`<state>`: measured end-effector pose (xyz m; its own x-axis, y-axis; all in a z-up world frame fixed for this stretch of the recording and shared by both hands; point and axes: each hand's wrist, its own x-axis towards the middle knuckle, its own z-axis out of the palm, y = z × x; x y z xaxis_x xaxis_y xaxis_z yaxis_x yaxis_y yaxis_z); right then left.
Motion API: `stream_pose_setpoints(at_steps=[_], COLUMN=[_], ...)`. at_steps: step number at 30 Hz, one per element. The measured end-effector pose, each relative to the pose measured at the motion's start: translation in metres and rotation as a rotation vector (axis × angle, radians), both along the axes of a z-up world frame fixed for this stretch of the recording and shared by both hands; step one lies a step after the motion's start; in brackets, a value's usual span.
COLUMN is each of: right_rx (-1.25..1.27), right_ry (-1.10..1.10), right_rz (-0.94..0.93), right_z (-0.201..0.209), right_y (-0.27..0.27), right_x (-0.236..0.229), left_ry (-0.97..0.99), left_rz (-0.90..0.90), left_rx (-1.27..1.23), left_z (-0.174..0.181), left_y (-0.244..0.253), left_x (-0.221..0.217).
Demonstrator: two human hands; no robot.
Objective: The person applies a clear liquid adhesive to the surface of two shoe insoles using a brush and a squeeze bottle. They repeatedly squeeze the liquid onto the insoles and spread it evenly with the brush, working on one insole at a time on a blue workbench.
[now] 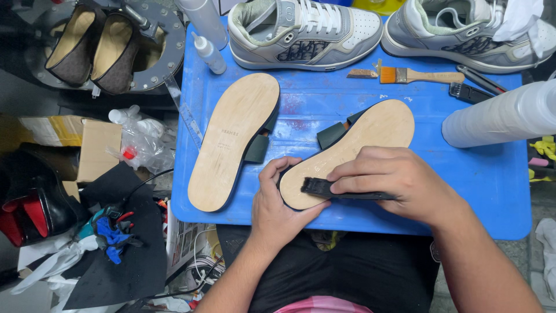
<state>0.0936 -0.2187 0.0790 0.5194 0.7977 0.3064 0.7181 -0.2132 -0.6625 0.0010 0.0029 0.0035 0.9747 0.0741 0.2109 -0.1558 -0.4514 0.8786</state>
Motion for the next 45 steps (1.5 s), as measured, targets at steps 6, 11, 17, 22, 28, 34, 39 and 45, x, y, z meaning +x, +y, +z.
stream_pose_setpoints(at_steps=[6,11,17,22,28,34,39,45], right_rx=[0.067,0.039,-0.016,0.499,0.849,0.568,0.351,0.279], right_ry=[-0.041,-0.094,0.039,0.339,0.589,0.542,0.505,0.598], right_rz=[0.002,0.01,-0.117,-0.679,-0.808,-0.692,-0.625,-0.649], right_z=[-0.007,-0.009,-0.007,-0.047,-0.094,-0.063,-0.044,-0.044], right_y=[0.01,0.017,-0.037,-0.094,-0.094,-0.032,0.024,0.039], right_x=[-0.001,-0.004,-0.016,-0.054,-0.086,-0.072,-0.057,-0.043], left_ry=[-0.015,-0.02,-0.042,-0.002,0.021,-0.029,-0.019,0.006], left_rz=[0.003,0.002,-0.005,-0.013,-0.085,-0.1,-0.089,-0.09], left_rx=[0.012,-0.007,0.022,0.075,0.087,-0.01,-0.051,-0.057], left_z=[-0.001,-0.003,-0.004,0.0,0.004,-0.001,-0.001,-0.002], left_y=[0.0,-0.001,-0.001,0.003,0.016,0.016,0.016,0.017], left_x=[0.001,0.001,0.002,0.005,0.014,0.014,0.012,0.011])
